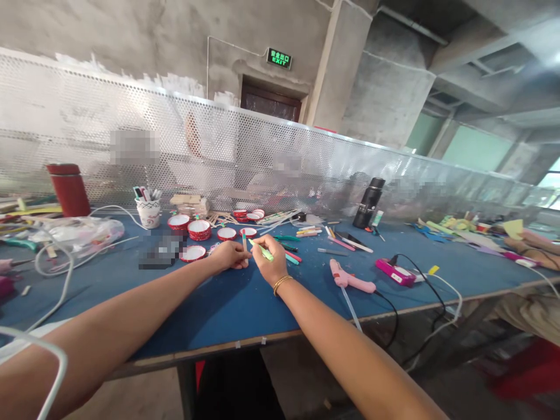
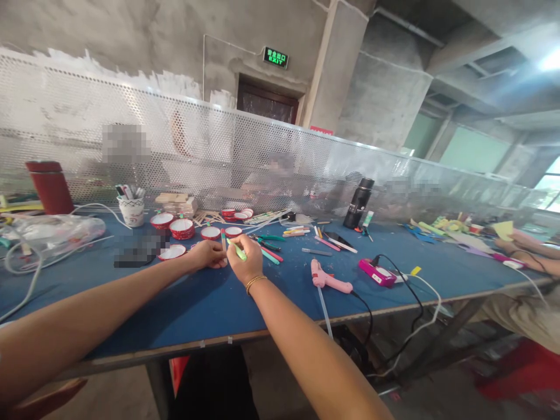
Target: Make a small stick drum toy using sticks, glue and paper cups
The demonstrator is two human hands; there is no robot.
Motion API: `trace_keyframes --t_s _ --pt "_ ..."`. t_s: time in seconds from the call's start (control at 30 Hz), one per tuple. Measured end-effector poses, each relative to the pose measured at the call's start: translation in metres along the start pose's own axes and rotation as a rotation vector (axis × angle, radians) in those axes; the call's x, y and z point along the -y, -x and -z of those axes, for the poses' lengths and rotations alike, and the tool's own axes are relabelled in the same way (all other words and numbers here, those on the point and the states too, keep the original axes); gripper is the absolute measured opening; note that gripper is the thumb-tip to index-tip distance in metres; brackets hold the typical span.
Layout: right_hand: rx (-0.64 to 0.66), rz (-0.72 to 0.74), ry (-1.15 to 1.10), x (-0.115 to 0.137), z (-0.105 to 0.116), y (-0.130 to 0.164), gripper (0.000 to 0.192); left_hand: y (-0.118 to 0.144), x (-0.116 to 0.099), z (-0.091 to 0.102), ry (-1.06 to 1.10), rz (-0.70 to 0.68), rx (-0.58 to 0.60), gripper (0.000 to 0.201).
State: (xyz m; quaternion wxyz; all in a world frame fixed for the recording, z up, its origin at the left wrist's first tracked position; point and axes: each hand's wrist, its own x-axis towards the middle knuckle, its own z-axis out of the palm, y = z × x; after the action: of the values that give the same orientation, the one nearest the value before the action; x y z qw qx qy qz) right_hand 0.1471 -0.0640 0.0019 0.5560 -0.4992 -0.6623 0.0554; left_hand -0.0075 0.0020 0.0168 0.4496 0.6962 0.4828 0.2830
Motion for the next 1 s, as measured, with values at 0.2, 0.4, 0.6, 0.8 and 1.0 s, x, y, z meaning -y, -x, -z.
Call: trace_keyframes --t_s 0.2,0.4,0.6,0.8,1.0 --pt "0.009 -0.068 0.037 0.000 -0.003 -0.001 0.009 -0.001 0.001 0.000 -0.002 -0.018 0.005 0.040" --pt "0.035 -0.012 0.078 -0.001 -0.006 -0.001 0.012 -0.001 0.003 0.001 0.024 -0.036 0.022 0.041" --pt "-0.042 0.096 -0.015 -0.006 -0.010 0.000 0.014 -0.002 0.004 0.002 0.039 -0.044 0.028 0.042" --pt "-0.083 0.141 -0.062 -0.010 -0.012 -0.001 0.014 -0.003 0.006 0.003 0.049 -0.048 0.037 0.039" --pt "-0.078 0.151 -0.045 -0.010 -0.012 -0.001 0.013 -0.005 0.007 0.003 0.052 -0.051 0.035 0.035"
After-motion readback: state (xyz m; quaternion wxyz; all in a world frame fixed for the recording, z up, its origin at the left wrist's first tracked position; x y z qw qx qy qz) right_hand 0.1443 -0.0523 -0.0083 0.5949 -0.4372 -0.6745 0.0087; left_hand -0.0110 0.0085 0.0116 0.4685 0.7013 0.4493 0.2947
